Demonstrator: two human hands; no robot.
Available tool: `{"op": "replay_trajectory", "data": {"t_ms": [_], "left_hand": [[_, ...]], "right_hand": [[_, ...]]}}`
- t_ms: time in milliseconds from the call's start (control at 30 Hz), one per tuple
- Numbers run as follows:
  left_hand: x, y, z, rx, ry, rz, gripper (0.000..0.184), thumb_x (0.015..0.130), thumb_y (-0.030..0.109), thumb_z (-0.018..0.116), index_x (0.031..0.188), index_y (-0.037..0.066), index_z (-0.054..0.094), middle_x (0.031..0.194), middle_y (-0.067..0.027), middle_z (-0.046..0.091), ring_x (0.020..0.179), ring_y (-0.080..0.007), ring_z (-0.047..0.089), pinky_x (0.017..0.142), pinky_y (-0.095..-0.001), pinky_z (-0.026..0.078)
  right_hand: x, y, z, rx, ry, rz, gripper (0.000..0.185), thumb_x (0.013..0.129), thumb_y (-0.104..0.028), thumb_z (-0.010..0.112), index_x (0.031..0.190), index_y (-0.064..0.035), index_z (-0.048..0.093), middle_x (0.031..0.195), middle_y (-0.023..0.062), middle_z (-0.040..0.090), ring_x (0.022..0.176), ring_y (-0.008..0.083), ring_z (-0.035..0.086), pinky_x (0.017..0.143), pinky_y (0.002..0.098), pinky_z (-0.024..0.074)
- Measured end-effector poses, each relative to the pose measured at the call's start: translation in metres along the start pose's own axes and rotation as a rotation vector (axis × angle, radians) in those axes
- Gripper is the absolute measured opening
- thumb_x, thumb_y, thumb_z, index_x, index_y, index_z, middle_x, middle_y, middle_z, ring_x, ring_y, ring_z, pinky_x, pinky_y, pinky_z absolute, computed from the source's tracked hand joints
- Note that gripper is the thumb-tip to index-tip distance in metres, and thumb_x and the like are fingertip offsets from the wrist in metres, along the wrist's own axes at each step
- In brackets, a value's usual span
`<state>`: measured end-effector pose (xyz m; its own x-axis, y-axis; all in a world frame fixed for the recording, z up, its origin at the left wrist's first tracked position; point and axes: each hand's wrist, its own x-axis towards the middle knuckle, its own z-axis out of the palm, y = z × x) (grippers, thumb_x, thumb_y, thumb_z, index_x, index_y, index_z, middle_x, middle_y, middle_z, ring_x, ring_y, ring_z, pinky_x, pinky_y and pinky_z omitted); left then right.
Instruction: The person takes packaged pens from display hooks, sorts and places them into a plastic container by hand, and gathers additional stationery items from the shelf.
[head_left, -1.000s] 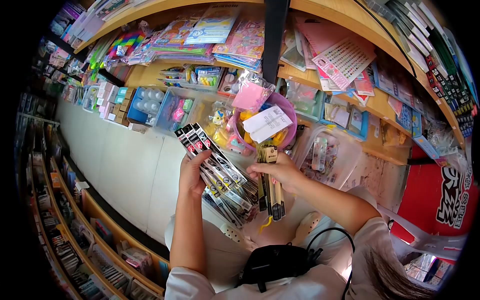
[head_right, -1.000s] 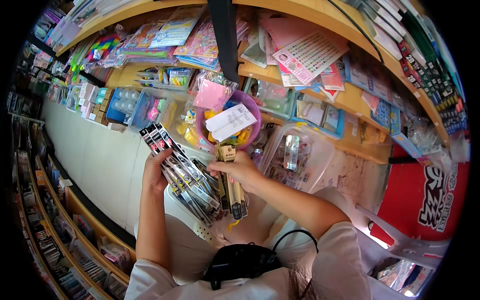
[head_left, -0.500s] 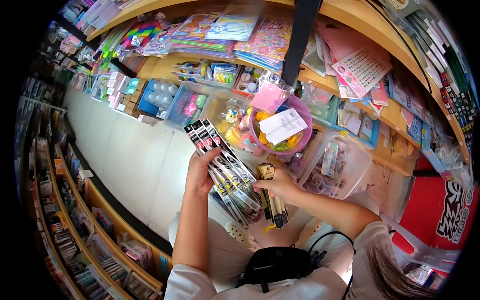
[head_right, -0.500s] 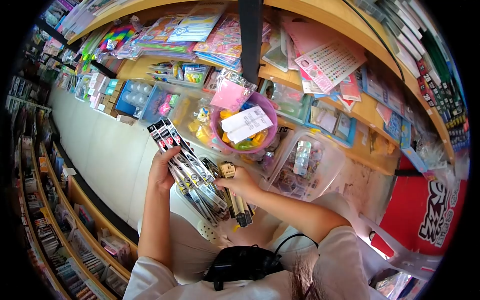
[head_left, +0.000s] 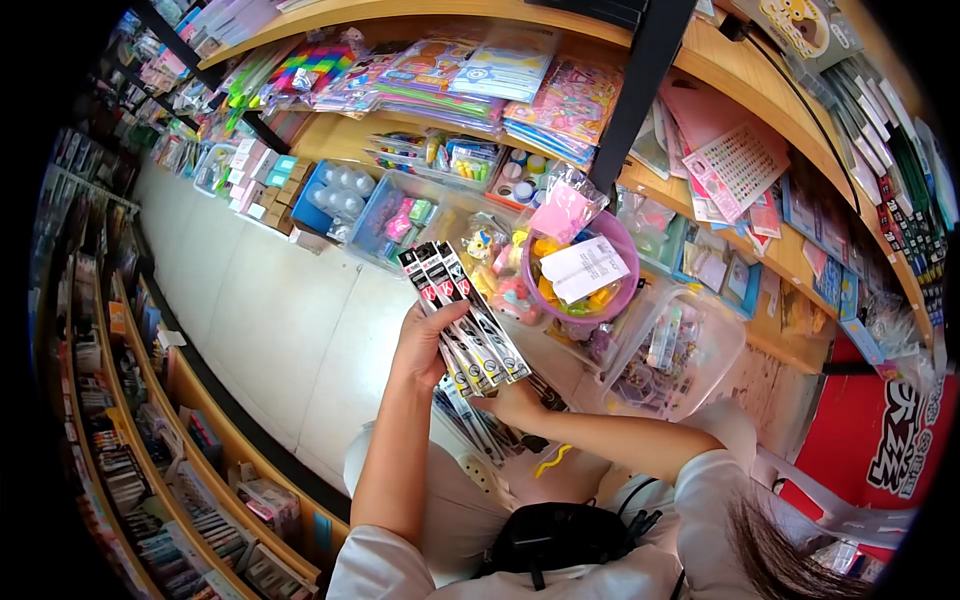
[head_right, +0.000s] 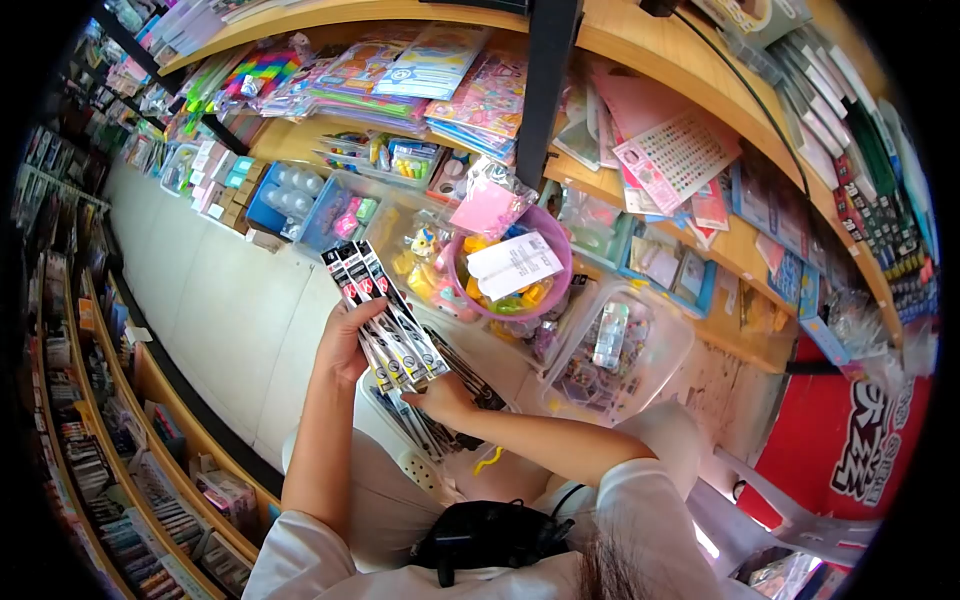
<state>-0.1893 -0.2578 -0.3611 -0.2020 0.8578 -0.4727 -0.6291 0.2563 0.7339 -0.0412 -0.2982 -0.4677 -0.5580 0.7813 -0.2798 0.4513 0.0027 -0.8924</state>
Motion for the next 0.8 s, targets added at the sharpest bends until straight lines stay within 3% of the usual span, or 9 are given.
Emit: {"op": "replay_trajectory", "data": {"t_ms": [33, 67, 167, 200, 300, 333, 467, 800], "left_hand": [[-0.001, 0.002, 0.002, -0.012, 0.005, -0.005, 0.023, 0.075, 0.002, 0.061, 0.097, 0.002, 0.055, 0.088, -0.0112, 0.064, 0.076, -0.0201, 0.063, 0.071, -0.0336, 0.052], [-0.003, 0.003, 0.004, -0.024, 0.010, -0.011, 0.023, 0.075, 0.001, 0.062, 0.097, 0.003, 0.056, 0.086, -0.0090, 0.063, 0.073, -0.0184, 0.063, 0.069, -0.0322, 0.052], [-0.003, 0.006, 0.004, -0.047, 0.017, -0.014, 0.023, 0.074, 0.000, 0.063, 0.096, 0.004, 0.056, 0.083, -0.0065, 0.063, 0.069, -0.0165, 0.062, 0.065, -0.0305, 0.052], [-0.004, 0.006, 0.004, -0.053, 0.017, -0.011, 0.023, 0.074, 0.000, 0.063, 0.096, 0.004, 0.056, 0.083, -0.0065, 0.063, 0.069, -0.0165, 0.062, 0.065, -0.0304, 0.052], [-0.005, 0.007, 0.001, -0.044, 0.008, 0.000, 0.023, 0.074, 0.000, 0.062, 0.096, 0.003, 0.056, 0.085, -0.0072, 0.063, 0.072, -0.0173, 0.062, 0.068, -0.0312, 0.052], [-0.004, 0.007, -0.001, -0.031, -0.002, 0.007, 0.023, 0.074, 0.001, 0.062, 0.097, 0.002, 0.056, 0.087, -0.0084, 0.063, 0.074, -0.0180, 0.063, 0.070, -0.0318, 0.052], [-0.006, 0.009, -0.001, -0.035, -0.018, 0.001, 0.021, 0.075, 0.001, 0.061, 0.095, 0.002, 0.056, 0.088, -0.0087, 0.064, 0.076, -0.0184, 0.063, 0.072, -0.0323, 0.052], [-0.009, 0.009, -0.004, -0.042, -0.015, -0.019, 0.022, 0.074, 0.000, 0.061, 0.096, 0.002, 0.055, 0.086, -0.0092, 0.063, 0.075, -0.0193, 0.063, 0.070, -0.0326, 0.052]], "right_hand": [[0.000, -0.005, 0.000, -0.091, 0.037, -0.024, 0.051, 0.065, -0.022, 0.075, 0.106, 0.0001, 0.056, 0.096, 0.0165, 0.062, 0.083, 0.0284, 0.061, 0.075, 0.0355, 0.0475], [-0.001, -0.008, -0.006, -0.083, -0.105, 0.048, 0.062, 0.065, -0.031, 0.075, 0.114, -0.0002, 0.052, 0.110, 0.0183, 0.056, 0.098, 0.0309, 0.054, 0.085, 0.0393, 0.0425], [-0.005, 0.003, 0.003, -0.378, 0.049, -0.187, 0.066, 0.065, -0.037, 0.073, 0.115, 0.0011, 0.051, 0.121, 0.0192, 0.046, 0.114, 0.0355, 0.039, 0.096, 0.0458, 0.0302], [-0.007, -0.002, -0.002, -0.395, -0.101, -0.109, 0.078, 0.064, -0.042, 0.072, 0.122, 0.0011, 0.044, 0.130, 0.0201, 0.036, 0.121, 0.0386, 0.026, 0.101, 0.0505, 0.0186], [-0.021, -0.006, -0.013, -0.517, -0.088, -0.185, 0.088, 0.061, -0.044, 0.073, 0.129, -0.0007, 0.036, 0.130, 0.0211, 0.034, 0.120, 0.0390, 0.028, 0.103, 0.0496, 0.0185], [-0.026, 0.002, -0.012, -0.559, -0.025, -0.317, 0.098, 0.059, -0.047, 0.073, 0.134, -0.0040, 0.027, 0.129, 0.0218, 0.033, 0.121, 0.0399, 0.027, 0.102, 0.0543, 0.0161], [-0.048, 0.024, -0.015, -0.846, -0.210, -0.395, 0.098, 0.063, -0.054, 0.067, 0.138, -0.0097, 0.023, 0.128, 0.0202, 0.035, 0.122, 0.0399, 0.027, 0.098, 0.0646, 0.0131], [-0.041, 0.038, 0.008, -0.931, -0.259, -0.384, 0.087, 0.071, -0.052, 0.061, 0.140, -0.0146, 0.021, 0.119, 0.0138, 0.043, 0.116, 0.0331, 0.035, 0.101, 0.0599, 0.0135]]}}
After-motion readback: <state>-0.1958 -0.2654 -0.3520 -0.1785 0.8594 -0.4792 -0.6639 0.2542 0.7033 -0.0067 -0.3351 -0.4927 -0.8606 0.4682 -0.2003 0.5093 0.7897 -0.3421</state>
